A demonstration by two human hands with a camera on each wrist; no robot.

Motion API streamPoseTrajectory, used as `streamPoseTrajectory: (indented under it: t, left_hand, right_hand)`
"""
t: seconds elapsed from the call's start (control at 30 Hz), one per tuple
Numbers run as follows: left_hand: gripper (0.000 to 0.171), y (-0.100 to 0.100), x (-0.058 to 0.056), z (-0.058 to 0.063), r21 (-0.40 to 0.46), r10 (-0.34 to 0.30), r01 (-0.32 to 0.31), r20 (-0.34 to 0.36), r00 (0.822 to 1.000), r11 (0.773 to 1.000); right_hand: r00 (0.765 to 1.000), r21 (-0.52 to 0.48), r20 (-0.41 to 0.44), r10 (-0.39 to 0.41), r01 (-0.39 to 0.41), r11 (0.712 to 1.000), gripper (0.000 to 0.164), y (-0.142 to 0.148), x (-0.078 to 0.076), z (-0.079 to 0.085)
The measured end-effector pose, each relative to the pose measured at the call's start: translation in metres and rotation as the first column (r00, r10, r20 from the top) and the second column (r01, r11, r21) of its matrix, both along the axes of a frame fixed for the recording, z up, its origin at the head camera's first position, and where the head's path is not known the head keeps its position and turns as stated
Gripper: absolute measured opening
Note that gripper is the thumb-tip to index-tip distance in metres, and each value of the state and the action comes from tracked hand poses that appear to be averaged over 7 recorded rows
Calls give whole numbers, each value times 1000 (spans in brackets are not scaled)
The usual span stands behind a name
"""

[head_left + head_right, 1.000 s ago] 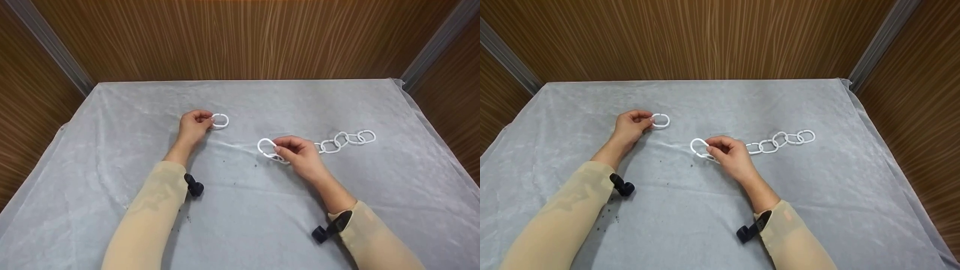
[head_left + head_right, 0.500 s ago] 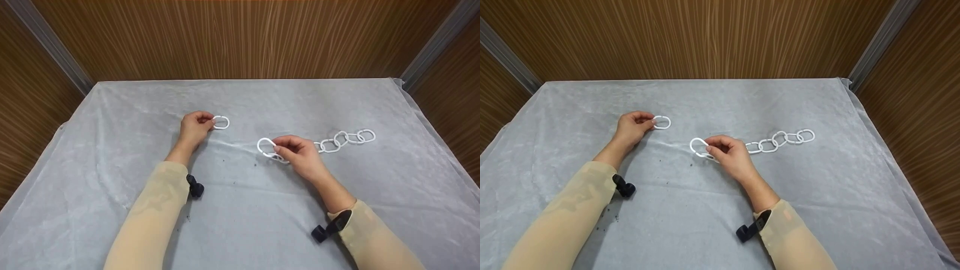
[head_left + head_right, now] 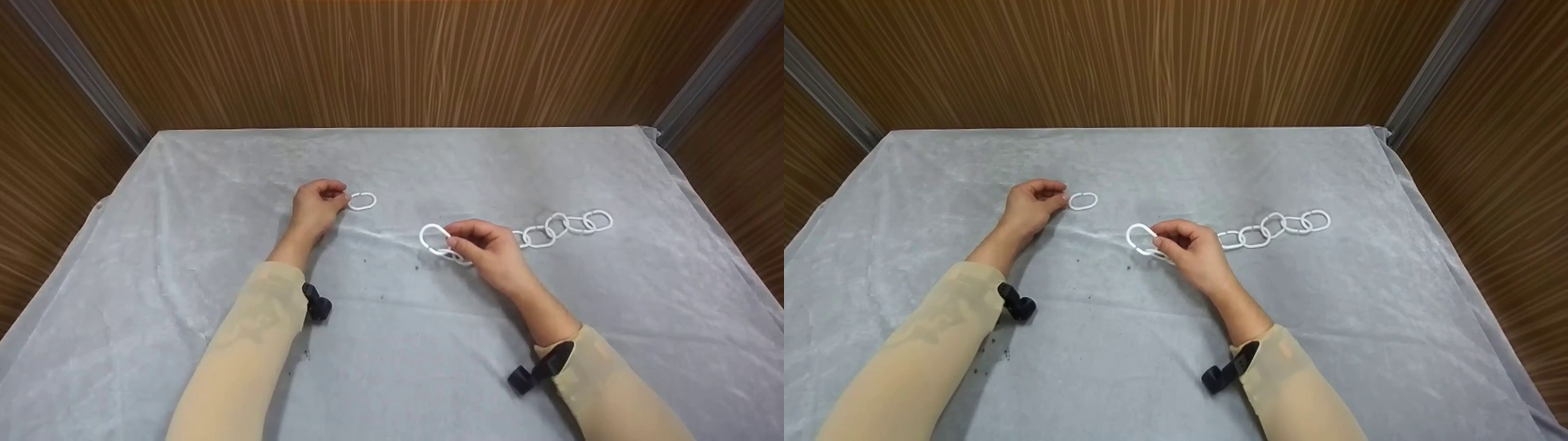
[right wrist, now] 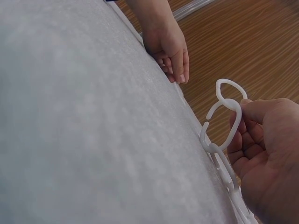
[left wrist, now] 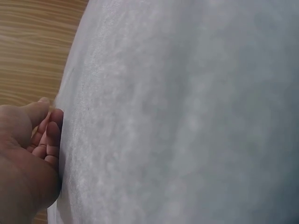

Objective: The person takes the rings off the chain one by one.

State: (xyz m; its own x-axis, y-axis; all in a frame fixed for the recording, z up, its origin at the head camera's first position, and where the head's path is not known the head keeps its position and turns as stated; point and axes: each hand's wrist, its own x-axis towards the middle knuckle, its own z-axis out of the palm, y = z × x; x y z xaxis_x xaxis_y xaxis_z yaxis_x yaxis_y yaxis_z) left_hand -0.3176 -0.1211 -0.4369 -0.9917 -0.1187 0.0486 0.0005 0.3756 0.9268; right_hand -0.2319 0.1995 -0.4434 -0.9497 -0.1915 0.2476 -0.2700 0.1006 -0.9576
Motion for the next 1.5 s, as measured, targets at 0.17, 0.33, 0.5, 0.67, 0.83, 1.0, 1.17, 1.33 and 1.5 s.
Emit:
streamPoseTrajectory:
  t: [0.17, 0.33, 0.5, 0.67, 0.83, 1.0, 1.17, 1.33, 1.5]
  left_hand:
    - [25, -2, 4, 3, 79, 13, -12, -9, 1000, 997]
    - [26, 2, 9, 10, 156, -8, 17, -54, 998, 988]
    - [24, 16, 24, 20, 218, -52, 64, -60, 997, 974]
    - [18, 33, 40, 27, 271, -117, 117, -15, 993, 956]
    - [14, 45, 55, 32, 332, -152, 147, -11, 988, 932]
    - [14, 56, 68, 33, 342, -187, 193, -50, 981, 920]
    - [17, 63, 78, 30, 361, -221, 236, -83, 972, 902]
    - [16, 66, 85, 27, 347, -244, 264, -100, 965, 900]
    - [21, 67, 90, 20, 283, -259, 279, -109, 960, 918]
  right_hand:
    - [1000, -6, 2, 7, -7, 1000, 16, -1, 0, 0]
    - [1000, -23, -2, 17, -17, 1000, 16, -1, 0, -1]
    - [1000, -5, 2, 13, -13, 1000, 16, 0, -1, 0]
    - [1000, 9, 2, 1, -1, 1000, 17, 2, 0, 0]
    - [1000, -4, 6, 7, -7, 1000, 17, 1, -1, -1]
    - [1000, -4, 4, 5, -5, 1000, 17, 0, -1, 0]
    - [1000, 9, -8, 7, -7, 1000, 16, 0, -1, 0]
    - [1000, -15, -8, 30, -30, 999, 16, -1, 0, -1]
    - [1000, -9, -8, 28, -28, 1000, 16, -1, -1, -1]
